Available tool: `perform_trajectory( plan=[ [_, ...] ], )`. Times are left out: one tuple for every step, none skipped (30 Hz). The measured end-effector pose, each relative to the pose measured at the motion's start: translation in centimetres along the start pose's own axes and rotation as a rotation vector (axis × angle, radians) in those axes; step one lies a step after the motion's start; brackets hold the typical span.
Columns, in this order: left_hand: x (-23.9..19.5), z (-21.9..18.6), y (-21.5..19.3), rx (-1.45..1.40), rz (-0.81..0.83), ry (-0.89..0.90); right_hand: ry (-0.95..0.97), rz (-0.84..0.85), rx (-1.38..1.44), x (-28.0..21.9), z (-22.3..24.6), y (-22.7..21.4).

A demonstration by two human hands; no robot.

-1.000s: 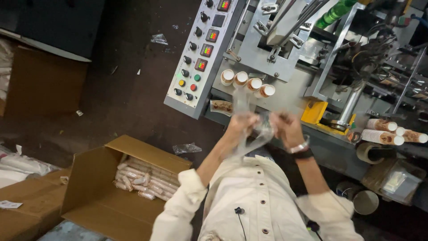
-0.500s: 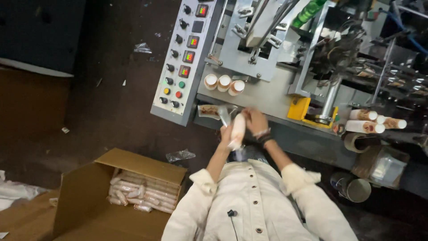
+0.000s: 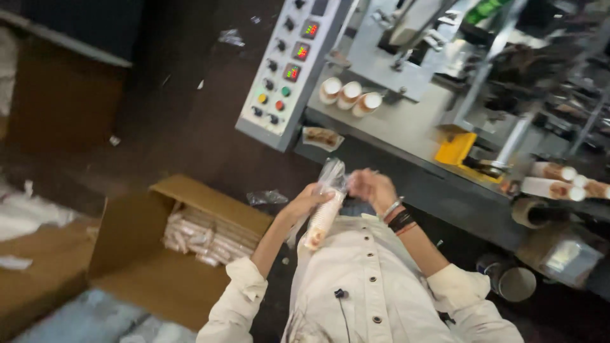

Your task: The person collects paper cups from an automated manufacturing machine, groups them into stacks, and places the stacks into plastic sleeves for packaging.

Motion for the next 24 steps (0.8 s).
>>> perform_trajectory(
  plan=[
    [0.0, 0.9, -1.2, 0.054, -0.057, -0.020, -0.198, -0.157, 0.101, -0.2, 2.3, -0.4],
    [0.0, 1.8, -2.3, 0.107, -0.114, -0.042, -0.396, -0.311, 0.204, -1.0, 4.4, -0.9],
    [-0.4, 2.1, -2.5, 0.099, -0.135, -0.032, -0.386, -0.291, 0.196, -0.8, 3.9, 1.2],
    [-0.7, 1.9, -2.2, 0.064, -0.115, 0.045, -0.557, -0.419, -0.047, -1.7, 4.9, 2.6],
    [-0.8, 1.4, -2.0, 0.037, -0.087, 0.120, -0.735, -0.553, -0.289, -3.0, 6.0, 4.4],
    [-2.5, 0.3, -1.7, 0.038, -0.099, 0.129, -0.736, -0.538, -0.290, -2.6, 5.5, 5.3],
    [-4.1, -0.3, -1.5, 0.204, -0.172, 0.113, -0.680, -0.336, -0.553, -1.6, 4.6, 7.8],
    [-5.7, -1.1, -1.3, 0.369, -0.245, 0.095, -0.612, -0.126, -0.808, -0.9, 3.2, 10.2],
    [-8.4, 0.7, -3.8, 0.369, -0.249, 0.104, -0.618, -0.121, -0.815, -0.6, 3.1, 10.2],
    [-11.4, 3.8, -7.7, 0.697, -0.384, -0.146, -0.482, -0.012, -0.765, 0.2, 2.1, 10.4],
    [-15.1, 6.6, -11.6, 1.017, -0.512, -0.412, -0.342, 0.093, -0.710, 0.7, 0.7, 10.7],
    [-16.6, 10.3, -14.9, 1.014, -0.515, -0.408, -0.342, 0.096, -0.715, 0.8, 0.5, 10.0],
    [-18.9, 12.9, -18.4, 1.259, -0.549, -0.410, -0.365, 0.004, -0.775, 1.0, 0.7, 8.9],
    [-21.6, 14.9, -21.7, 1.506, -0.580, -0.407, -0.388, -0.089, -0.833, 1.1, 0.8, 7.8],
    [-21.5, 12.7, -19.1, 1.507, -0.579, -0.409, -0.388, -0.089, -0.831, 1.9, -0.2, 6.7],
    [-21.8, 10.1, -17.0, 1.223, -0.718, -0.326, -0.353, -0.061, -0.684, 2.8, -1.6, 5.5],
    [-22.1, 7.8, -14.9, 0.934, -0.835, -0.241, -0.317, -0.036, -0.538, 3.6, -2.9, 4.2],
    [-18.9, 7.2, -12.8, 0.936, -0.831, -0.241, -0.317, -0.040, -0.537, 3.4, -2.5, 4.4],
    [-15.0, 6.2, -10.1, 0.789, -0.744, -0.083, -0.321, -0.053, -0.547, 3.2, -2.1, 4.5],
    [-11.4, 5.1, -7.4, 0.640, -0.652, 0.071, -0.326, -0.067, -0.557, 3.0, -1.6, 4.7],
    [-9.7, 3.1, -4.8, 0.641, -0.639, 0.075, -0.328, -0.080, -0.559, 2.5, -1.0, 4.1],
    [-7.7, 0.2, -1.1, 0.640, -0.518, 0.241, -0.297, -0.041, -0.504, 2.0, -0.7, 3.7],
    [-5.7, -2.7, 2.9, 0.635, -0.386, 0.408, -0.272, -0.010, -0.450, 1.5, -0.1, 3.0],
    [-4.6, -3.3, 3.9, 0.635, -0.364, 0.414, -0.279, -0.031, -0.454, 0.4, 0.9, 2.2]
  ],
)
Point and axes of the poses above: each hand's wrist, its own x-axis towards the middle knuckle, its own y-axis out of the palm, z = x × y, the point moved 8 cm from there along x, towards the middle knuckle
